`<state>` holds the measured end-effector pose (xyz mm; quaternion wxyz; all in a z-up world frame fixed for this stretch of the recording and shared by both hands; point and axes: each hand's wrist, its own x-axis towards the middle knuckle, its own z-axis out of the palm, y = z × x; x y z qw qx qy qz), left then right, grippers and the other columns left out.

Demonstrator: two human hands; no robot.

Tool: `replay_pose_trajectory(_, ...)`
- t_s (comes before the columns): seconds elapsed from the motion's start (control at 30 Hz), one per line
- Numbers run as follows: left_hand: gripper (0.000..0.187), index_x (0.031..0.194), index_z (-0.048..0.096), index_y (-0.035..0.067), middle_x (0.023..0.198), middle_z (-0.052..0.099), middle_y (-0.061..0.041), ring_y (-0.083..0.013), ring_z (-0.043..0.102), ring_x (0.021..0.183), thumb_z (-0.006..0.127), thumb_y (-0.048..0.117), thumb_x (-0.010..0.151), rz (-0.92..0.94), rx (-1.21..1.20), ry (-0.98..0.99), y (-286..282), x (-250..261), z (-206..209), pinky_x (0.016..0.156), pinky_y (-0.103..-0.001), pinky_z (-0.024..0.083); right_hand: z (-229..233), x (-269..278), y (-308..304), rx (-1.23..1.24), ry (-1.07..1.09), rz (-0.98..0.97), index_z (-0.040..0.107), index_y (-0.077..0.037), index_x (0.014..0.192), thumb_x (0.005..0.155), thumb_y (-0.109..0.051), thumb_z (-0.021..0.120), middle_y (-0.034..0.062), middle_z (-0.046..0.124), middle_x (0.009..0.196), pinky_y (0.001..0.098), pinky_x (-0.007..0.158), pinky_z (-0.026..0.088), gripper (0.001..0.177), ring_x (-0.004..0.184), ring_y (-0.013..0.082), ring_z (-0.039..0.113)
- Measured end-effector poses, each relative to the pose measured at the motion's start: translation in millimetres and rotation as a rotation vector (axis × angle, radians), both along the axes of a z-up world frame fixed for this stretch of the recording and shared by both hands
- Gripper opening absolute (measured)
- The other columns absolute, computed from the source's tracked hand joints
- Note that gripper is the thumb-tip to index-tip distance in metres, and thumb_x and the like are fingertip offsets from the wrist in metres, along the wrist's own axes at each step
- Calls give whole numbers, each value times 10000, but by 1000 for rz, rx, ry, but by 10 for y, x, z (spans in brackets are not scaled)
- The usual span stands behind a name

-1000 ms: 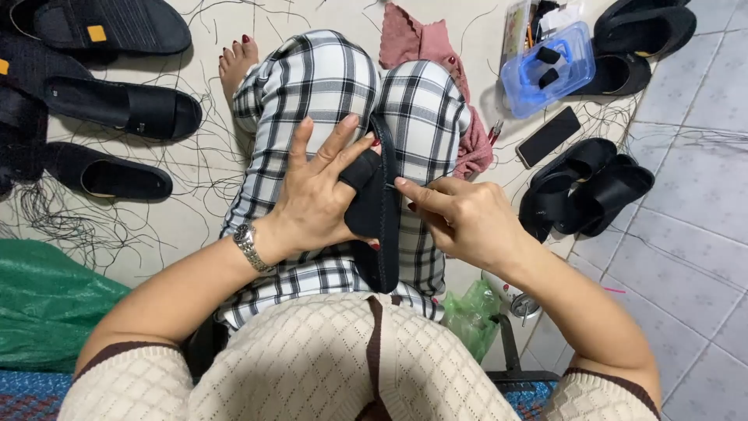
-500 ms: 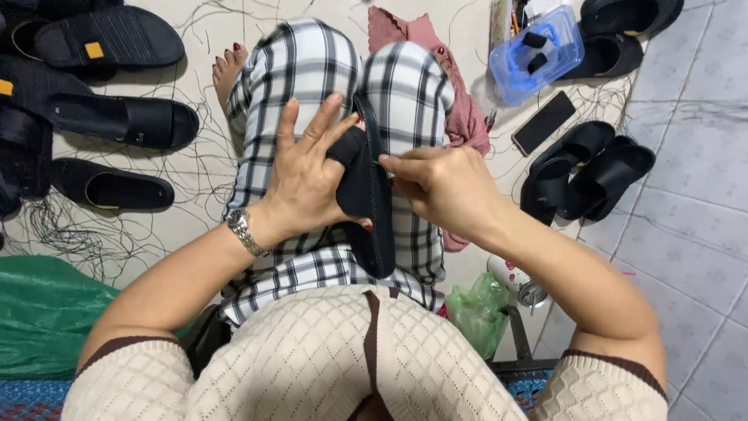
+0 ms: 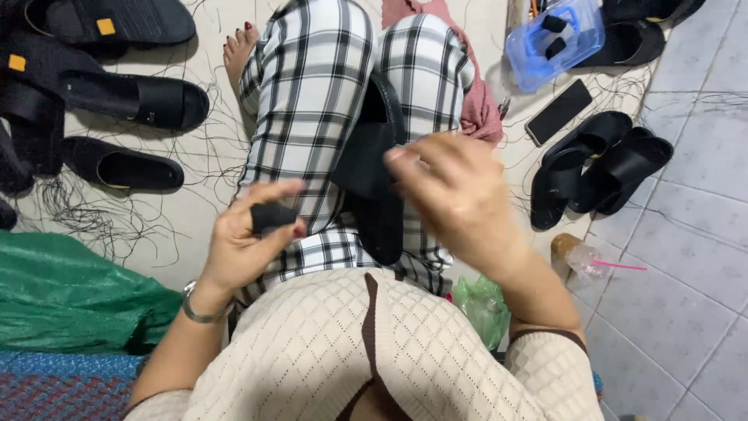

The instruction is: Hand-sewing the upper strap of a black sandal to the sole using a needle and thread while sitting on the floor.

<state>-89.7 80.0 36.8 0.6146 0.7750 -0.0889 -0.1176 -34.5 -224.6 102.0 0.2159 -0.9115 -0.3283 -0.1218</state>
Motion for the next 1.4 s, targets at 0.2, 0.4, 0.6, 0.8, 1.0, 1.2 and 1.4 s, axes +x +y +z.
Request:
replay_pose_trajectory(0.2,144,1029,758,-8,542,568,-83,-85,446,439,708,-25,894,76,-522,481,-346,-131,51,431,-195,375,-182,-207,435,465,437,142,728,-100,1194,953,-263,701,76,735,1003,420,863,535,292,1003,309,705)
replay_pose_trajectory(0.4,128,987,746,9,557,606,-101,-84,482,411,781,-6,865,323,-482,634,-561,-282,-49,398,-191,355,-181,-184,350,279,296,149,732,-143,960,926,-179,712,29,694,859,394,799,530,54,902,265,712)
replay_pose_trajectory(0.6,138,895,629,44,614,407,73,8,347,503,682,127,992,534,-750,1144,-720,-372,-268,467,-120,282,-81,-41,-158,-410,156,-122,627,-215,1229,965,-236,721,11,673,979,421,653,574,282,832,262,728)
replay_pose_trajectory(0.8,276,886,517,104,638,345,59,-59,376,488,533,-159,805,601,-924,950,-1238,-47,-345,508,-155,296,267,477,-165,-295,433,83,734,-119,877,815,-151,790,101,709,701,499,593,547,89,668,388,702)
replay_pose_trajectory(1.0,176,815,694,31,597,550,5,4,389,471,735,-140,823,500,-579,806,-999,-228,-334,441,-146,361,258,115,-201,-365,265,28,731,-217,1124,930,-189,643,17,716,795,339,513,546,215,641,216,717)
replay_pose_trajectory(1.2,88,917,710,54,645,590,-68,-32,383,429,712,-34,917,491,-770,969,-878,-241,-379,398,-178,332,171,144,-230,-383,141,15,721,-200,1167,956,-276,657,-29,670,821,259,557,531,234,705,156,700)
replay_pose_trajectory(1.4,97,948,734,17,533,557,-82,-69,439,415,739,-51,880,354,-562,723,-550,-286,46,383,-167,345,141,-283,23,197,510,11,684,-53,1231,978,-183,622,107,688,834,390,570,550,291,725,333,692)
